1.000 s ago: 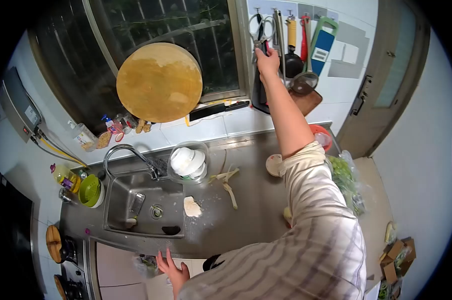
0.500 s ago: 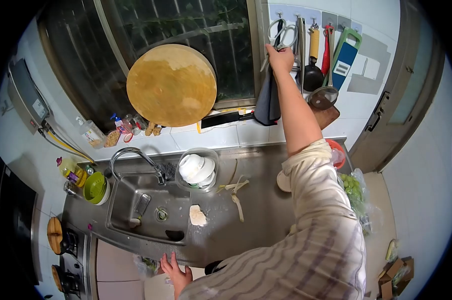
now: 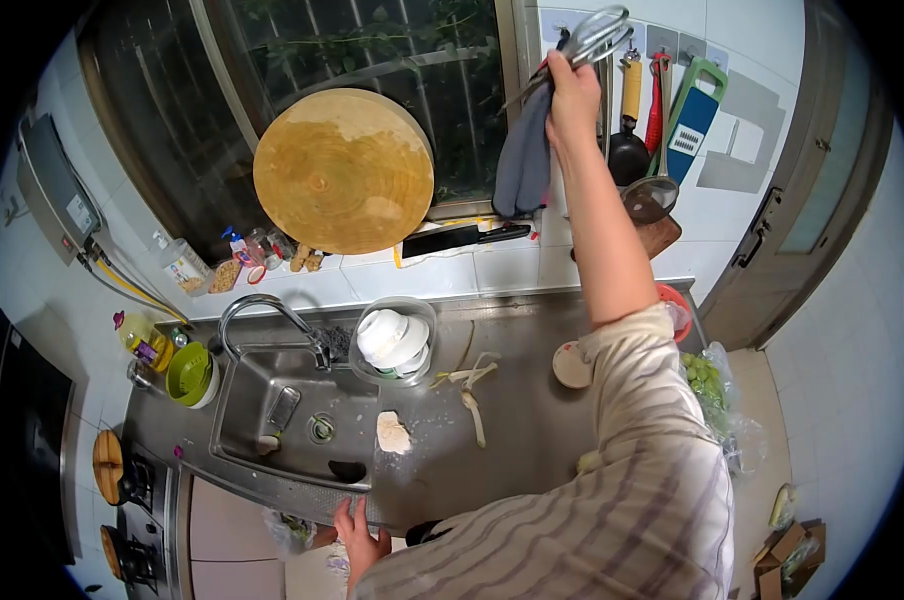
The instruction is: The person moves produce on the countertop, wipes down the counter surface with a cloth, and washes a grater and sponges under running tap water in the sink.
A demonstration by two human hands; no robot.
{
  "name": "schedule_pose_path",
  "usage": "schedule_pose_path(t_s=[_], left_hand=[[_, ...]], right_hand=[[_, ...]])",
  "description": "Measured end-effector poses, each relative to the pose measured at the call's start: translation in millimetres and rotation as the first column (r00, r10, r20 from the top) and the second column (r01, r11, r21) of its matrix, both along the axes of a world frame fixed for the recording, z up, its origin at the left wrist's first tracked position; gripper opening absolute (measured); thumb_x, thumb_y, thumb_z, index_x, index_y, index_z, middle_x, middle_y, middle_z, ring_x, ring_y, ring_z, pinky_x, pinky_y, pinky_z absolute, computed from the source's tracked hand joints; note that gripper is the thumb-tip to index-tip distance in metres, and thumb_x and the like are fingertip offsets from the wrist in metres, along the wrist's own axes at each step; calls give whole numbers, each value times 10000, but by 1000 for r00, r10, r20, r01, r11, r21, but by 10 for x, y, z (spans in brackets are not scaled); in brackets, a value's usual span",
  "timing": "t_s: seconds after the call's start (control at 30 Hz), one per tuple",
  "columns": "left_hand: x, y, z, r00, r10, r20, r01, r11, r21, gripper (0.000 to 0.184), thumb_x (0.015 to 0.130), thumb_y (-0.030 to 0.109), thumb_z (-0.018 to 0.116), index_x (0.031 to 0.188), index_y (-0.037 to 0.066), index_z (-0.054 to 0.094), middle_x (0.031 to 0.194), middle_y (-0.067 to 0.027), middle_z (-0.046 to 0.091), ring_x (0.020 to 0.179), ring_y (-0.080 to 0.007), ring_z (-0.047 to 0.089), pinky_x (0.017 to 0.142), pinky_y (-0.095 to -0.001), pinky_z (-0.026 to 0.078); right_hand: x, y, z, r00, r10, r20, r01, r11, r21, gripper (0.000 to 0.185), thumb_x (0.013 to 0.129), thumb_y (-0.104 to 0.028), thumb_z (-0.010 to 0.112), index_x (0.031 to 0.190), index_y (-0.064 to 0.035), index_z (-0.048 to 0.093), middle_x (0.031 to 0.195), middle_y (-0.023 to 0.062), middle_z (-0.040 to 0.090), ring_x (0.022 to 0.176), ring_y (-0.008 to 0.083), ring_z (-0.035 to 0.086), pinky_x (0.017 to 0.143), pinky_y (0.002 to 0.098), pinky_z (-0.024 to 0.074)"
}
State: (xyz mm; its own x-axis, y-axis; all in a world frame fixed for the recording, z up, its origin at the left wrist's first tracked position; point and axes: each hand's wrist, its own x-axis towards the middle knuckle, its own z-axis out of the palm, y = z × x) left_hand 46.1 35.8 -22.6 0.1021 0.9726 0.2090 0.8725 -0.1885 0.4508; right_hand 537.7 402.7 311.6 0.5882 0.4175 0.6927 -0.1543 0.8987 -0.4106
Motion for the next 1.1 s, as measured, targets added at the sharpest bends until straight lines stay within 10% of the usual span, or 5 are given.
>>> schedule_pose_path(t_s=[0.37, 0.7, 0.83, 0.97, 1.1], left_hand=[[216, 334, 224, 979, -201, 41, 201, 980, 3, 644, 613, 17, 632, 1237, 36, 476, 1144, -185, 506, 1094, -383, 437, 970, -465, 336], [315, 335, 61, 972, -230, 38, 232, 972, -34, 674, 591, 35, 652, 1244, 52, 484, 1130, -176, 518, 1071, -345, 466, 929, -441, 367], [366, 401, 92, 964, -244, 101, 252, 965, -72, 666, 631, 38, 668, 1264, 41, 464, 1123, -175, 529, 1056, -343, 487, 936, -430, 374], [608, 522, 148, 758, 105, 644, 189, 909, -371, 779, 725, 74, 712, 1384, 25, 299, 1287, -180, 460, 1205, -293, 427, 1026, -389, 315], [1053, 784, 277, 475, -236, 848, 386, 922, 40, 906, 753, 105, 704, 1427, -1, 108, 1410, -195, 273, 1271, -263, 333, 1062, -369, 245]], right_hand=[[210, 14, -339, 986, -79, -149, 21, 933, -359, 177, 774, -139, 646, 830, 10, 568, 764, 35, 566, 667, 118, 499, 604, 278, 404], [184, -17, 106, 955, -266, -134, 274, 961, 48, 192, 819, -91, 637, 942, 9, 530, 856, 45, 581, 728, 118, 529, 691, 263, 437], [-274, -405, -441, 990, -79, 116, 100, 976, -191, 227, 810, -101, 657, 957, -1, 517, 801, 34, 583, 699, 112, 536, 643, 252, 439], [-1299, -1227, -1485, 827, 542, 150, -364, 719, -591, 240, 795, -57, 648, 968, -75, 482, 800, 27, 562, 680, 91, 552, 579, 244, 470], [-2150, -2137, -2175, 557, 813, 169, -534, 506, -677, 288, 782, -65, 669, 1033, -54, 528, 885, -2, 555, 839, 83, 524, 758, 252, 451]])
